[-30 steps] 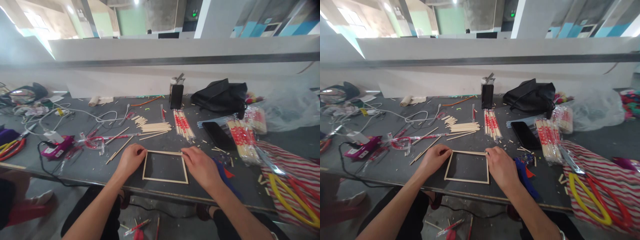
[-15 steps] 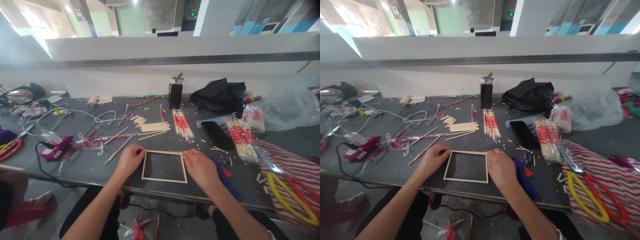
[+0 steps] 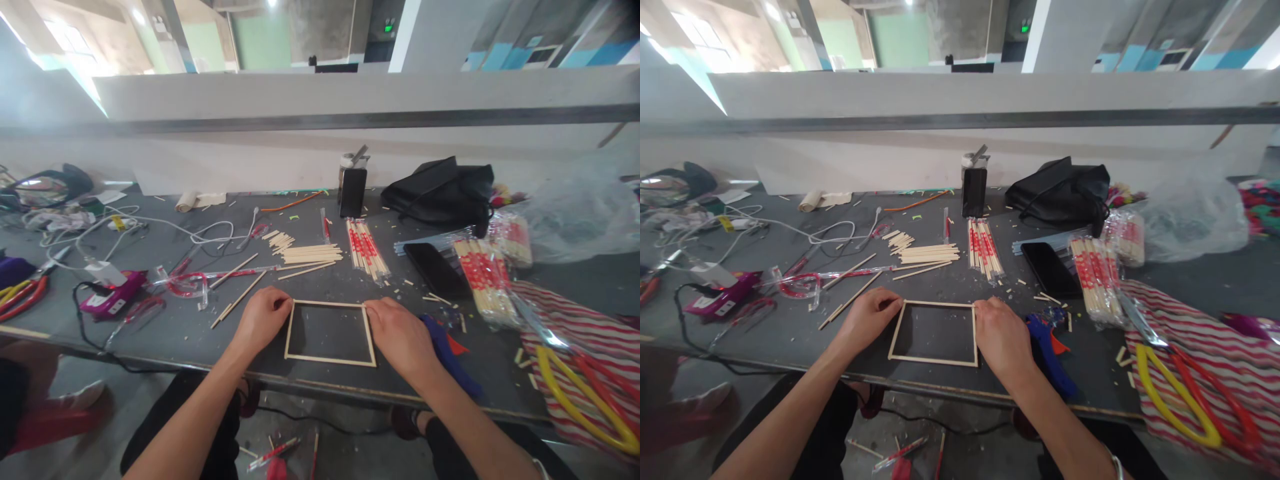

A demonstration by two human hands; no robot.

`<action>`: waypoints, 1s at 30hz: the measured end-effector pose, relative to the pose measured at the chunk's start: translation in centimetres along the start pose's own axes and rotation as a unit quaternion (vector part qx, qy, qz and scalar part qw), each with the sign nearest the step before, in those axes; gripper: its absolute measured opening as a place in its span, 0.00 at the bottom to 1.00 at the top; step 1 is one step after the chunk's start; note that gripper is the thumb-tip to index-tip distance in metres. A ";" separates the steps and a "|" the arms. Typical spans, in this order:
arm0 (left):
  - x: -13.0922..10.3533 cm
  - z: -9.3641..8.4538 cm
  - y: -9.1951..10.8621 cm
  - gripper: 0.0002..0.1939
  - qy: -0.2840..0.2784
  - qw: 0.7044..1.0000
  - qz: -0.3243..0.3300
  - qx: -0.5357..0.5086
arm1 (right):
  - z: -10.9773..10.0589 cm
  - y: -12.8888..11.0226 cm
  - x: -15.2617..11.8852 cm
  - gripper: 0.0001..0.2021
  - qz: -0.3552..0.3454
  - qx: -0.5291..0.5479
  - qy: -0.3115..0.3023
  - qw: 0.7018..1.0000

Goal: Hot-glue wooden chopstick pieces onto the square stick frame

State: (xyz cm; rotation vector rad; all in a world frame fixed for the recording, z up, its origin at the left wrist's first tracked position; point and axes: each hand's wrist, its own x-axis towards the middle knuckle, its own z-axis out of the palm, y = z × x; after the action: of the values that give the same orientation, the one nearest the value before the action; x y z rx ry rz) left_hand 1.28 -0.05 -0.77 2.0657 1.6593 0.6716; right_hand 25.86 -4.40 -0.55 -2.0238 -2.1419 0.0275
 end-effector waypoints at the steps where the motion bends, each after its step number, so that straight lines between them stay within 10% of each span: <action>1: 0.0 0.0 0.0 0.10 -0.001 1.000 0.000 -0.001 | 0.0 0.0 0.0 0.14 0.001 0.001 0.000 1.000; 30: 0.0 0.3 0.0 0.08 0.001 1.000 -0.004 -0.001 | 0.5 -0.4 -0.2 0.14 0.032 0.019 -0.021 0.999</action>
State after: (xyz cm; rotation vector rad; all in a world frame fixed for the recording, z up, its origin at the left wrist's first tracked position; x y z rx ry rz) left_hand 1.42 -0.06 -1.01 2.0551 1.6665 0.6721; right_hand 25.38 -4.55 -0.97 -2.0864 -2.0842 0.1211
